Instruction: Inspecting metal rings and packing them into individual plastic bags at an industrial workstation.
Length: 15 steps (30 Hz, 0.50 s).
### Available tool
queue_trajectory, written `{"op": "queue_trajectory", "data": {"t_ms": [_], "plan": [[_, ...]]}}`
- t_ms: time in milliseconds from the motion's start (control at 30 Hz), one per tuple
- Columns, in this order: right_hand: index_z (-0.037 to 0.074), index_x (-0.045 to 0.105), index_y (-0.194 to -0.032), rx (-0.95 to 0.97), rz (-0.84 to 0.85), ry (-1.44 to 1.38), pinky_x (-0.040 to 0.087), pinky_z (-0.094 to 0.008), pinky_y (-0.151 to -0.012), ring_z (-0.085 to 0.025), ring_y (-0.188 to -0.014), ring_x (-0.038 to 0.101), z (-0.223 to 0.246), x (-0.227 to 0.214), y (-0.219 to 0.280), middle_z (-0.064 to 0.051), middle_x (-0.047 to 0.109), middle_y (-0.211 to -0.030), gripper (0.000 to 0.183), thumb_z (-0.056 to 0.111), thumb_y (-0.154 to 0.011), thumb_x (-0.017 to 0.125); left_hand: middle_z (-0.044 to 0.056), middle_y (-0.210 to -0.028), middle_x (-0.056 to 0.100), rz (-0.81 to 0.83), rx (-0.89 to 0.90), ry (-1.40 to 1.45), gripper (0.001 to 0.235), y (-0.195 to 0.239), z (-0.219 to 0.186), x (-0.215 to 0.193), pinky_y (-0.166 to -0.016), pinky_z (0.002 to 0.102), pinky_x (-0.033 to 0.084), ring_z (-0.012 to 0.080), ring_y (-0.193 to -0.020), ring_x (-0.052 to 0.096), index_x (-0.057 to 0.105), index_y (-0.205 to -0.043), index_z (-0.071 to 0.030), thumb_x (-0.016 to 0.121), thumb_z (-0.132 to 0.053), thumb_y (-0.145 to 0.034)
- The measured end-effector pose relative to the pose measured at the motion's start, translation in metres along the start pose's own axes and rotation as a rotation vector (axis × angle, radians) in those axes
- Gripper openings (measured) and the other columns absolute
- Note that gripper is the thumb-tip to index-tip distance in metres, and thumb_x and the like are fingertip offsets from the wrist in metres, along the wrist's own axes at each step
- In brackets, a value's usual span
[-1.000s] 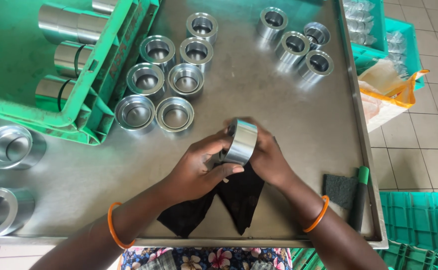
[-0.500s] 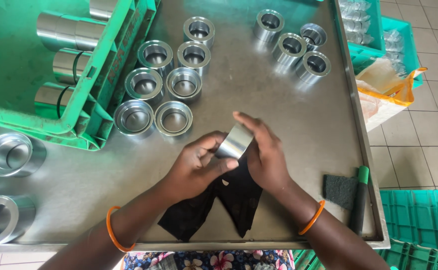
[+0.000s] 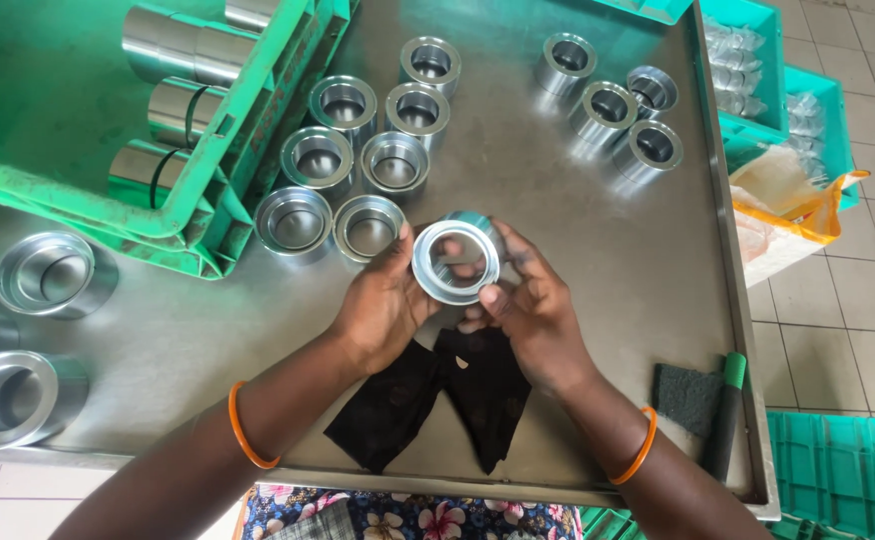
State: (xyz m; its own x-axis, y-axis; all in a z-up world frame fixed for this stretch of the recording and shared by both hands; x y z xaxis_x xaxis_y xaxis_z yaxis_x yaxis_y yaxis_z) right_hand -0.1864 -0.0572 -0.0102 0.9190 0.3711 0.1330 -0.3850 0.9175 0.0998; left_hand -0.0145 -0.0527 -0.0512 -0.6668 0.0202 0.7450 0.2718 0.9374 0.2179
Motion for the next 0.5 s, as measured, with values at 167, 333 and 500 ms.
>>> {"op": "queue_trajectory", "data": {"t_ms": [167,333,500], "plan": [[0.01,0.061,-0.141,-0.688,0.109,0.845,0.055,-0.034,-0.083,-0.02,-0.104,0.062,0.017,0.014,0.014,-0.009,0.062,-0.125,0.051,0.019,-0.093,0.075,0.008,-0.127,0.063,0.097,-0.022,0.152,0.072,0.008,-0.005,0.01,-0.105,0.046,0.05,0.0238,-0.121,0.062,0.037,-0.152,-0.018,0.03,-0.064,-0.097],[0.02,0.073,-0.128,-0.88,0.152,0.91,0.057,-0.036,-0.097,-0.022,-0.118,0.057,0.018,-0.006,0.011,-0.005,0.06,-0.134,0.03,0.018,-0.098,0.069,0.013,-0.143,0.06,0.2,0.026,0.218,0.081,0.009,-0.008,0.009,-0.104,0.046,0.052,0.0267,-0.124,0.063,0.038,-0.154,-0.011,0.031,-0.068,-0.097],[0.022,0.072,-0.136,-0.698,-0.022,1.26,0.033,-0.058,-0.119,-0.037,-0.143,0.033,0.008,-0.001,0.006,-0.012,0.04,-0.156,0.052,0.027,-0.085,0.078,0.023,-0.14,0.059,0.232,-0.013,0.048,0.069,0.01,-0.007,0.011,-0.09,0.048,0.052,0.0316,-0.104,0.061,0.037,-0.156,-0.01,0.04,-0.056,-0.105]]}}
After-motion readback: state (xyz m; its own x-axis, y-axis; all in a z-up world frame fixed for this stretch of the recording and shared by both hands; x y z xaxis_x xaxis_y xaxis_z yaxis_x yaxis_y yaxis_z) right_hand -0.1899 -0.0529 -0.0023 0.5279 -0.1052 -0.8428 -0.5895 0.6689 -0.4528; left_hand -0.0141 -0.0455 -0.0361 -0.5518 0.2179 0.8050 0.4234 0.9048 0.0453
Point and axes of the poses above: each hand's wrist, its own y-axis away from the middle knuckle, its own x-axis out of the palm, z = x × y, the point moved 3 cm from there along -y, towards the middle knuckle
